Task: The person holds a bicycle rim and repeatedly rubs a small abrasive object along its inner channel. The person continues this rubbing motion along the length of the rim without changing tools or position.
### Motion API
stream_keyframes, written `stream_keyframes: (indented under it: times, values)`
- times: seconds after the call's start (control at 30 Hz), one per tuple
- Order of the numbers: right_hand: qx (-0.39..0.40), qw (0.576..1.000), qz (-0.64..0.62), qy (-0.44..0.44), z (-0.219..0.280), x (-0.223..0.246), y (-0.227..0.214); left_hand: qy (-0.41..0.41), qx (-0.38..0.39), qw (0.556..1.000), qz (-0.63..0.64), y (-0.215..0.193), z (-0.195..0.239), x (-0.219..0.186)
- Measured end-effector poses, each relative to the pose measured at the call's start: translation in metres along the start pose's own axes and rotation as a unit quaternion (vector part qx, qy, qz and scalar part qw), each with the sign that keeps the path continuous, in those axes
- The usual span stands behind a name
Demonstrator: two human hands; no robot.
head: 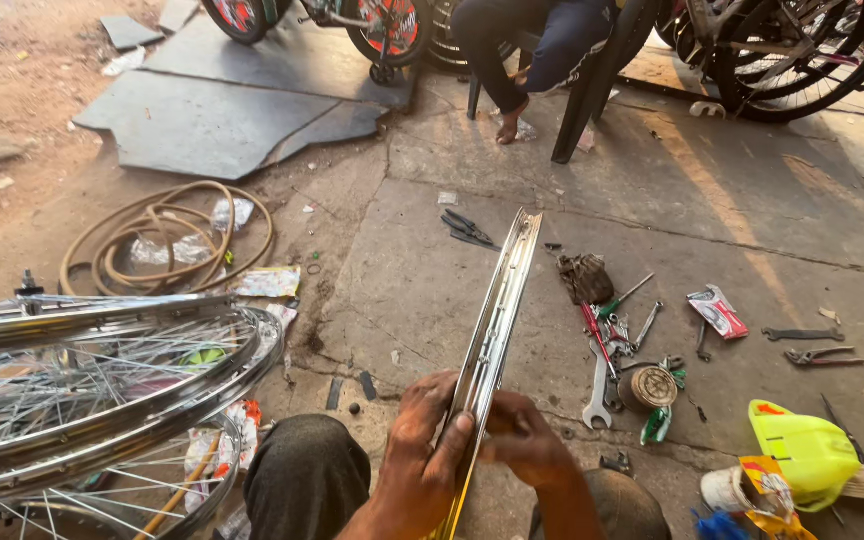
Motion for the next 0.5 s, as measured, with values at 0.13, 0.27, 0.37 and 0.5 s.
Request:
stream_keyframes:
  times: [0.13,0.27,0.37,0.5]
  values:
    - [-0.04,0.994,0.093,-0.049,0.009,0.002,0.007,-0.027,-0.005,0.999,0.037,0.003,-0.001,0.005]
    - [-0.316,0.798,0.336,-0.388,0.039,0.002,0.037,-0.046,-0.004,0.999,0.027,0.006,-0.005,0.011]
    - [-0.274,0.794,0.305,-0.45,0.046,-0.011,0.054,-0.025,-0.008,0.999,0.021,0.001,-0.01,0.011]
    - [-0.097,0.961,0.144,-0.215,0.025,0.001,0.028,-0.002,0.002,1.0,0.003,-0.001,-0.008,0.006]
Point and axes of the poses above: each hand's wrist, its own z-axis away from the middle knuckle, its own y-axis out of the palm, x = y × z, the point moved 7 cm from there along -z, towards the middle knuckle, and after that the axes turned 13 degrees about y, right-handed, at the moved point
